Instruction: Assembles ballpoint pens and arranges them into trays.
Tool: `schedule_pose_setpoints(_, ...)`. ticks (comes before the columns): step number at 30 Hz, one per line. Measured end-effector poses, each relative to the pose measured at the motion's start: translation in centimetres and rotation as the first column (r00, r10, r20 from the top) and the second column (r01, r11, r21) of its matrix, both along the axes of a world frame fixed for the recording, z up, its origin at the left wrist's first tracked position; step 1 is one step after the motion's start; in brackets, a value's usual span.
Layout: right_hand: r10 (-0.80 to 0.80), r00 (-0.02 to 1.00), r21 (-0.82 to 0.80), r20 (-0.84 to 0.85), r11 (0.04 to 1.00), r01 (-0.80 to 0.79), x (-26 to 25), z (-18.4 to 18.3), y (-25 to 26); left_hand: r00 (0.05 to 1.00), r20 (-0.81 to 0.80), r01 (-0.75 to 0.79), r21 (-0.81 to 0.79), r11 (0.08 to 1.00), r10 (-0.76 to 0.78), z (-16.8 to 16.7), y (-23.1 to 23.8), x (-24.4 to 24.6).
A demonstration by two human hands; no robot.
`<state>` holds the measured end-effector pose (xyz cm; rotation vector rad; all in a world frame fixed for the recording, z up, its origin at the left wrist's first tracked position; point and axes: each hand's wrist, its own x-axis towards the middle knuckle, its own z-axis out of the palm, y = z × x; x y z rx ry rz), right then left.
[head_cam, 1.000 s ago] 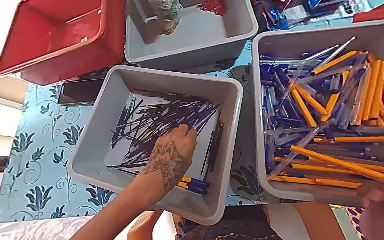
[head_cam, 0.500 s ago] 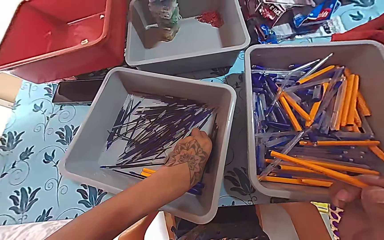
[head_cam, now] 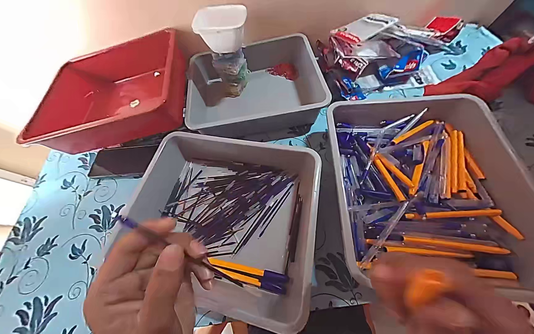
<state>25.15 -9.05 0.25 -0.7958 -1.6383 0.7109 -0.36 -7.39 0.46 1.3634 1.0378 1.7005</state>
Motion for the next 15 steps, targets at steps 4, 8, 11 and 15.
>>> schedule_pose_setpoints(4,0.079,0.942,0.018,0.326,0.996,-0.09,-3.2,-0.4,0.7,0.958,0.283,-0.076,0.086,0.993,0.049,-1.1,-1.6,1.7)
schedule_pose_setpoints(8,0.07,0.932,-0.022,0.356,0.998,-0.067,-3.7,-1.4,-0.1,0.937,0.32,-0.187,0.11,0.976,0.143,-1.7,-1.8,1.5)
schedule_pose_setpoints(11,0.041,0.938,-0.034,0.344,0.999,-0.031,-3.4,-1.7,-0.7,0.933,0.312,-0.219,0.106,0.97,0.177,-1.9,-1.6,1.0)
schedule_pose_setpoints(15,0.001,0.935,-0.002,0.354,1.0,-0.001,-3.0,-1.7,-0.7,0.938,0.282,-0.241,0.116,0.964,0.201,-1.9,-1.6,1.2)
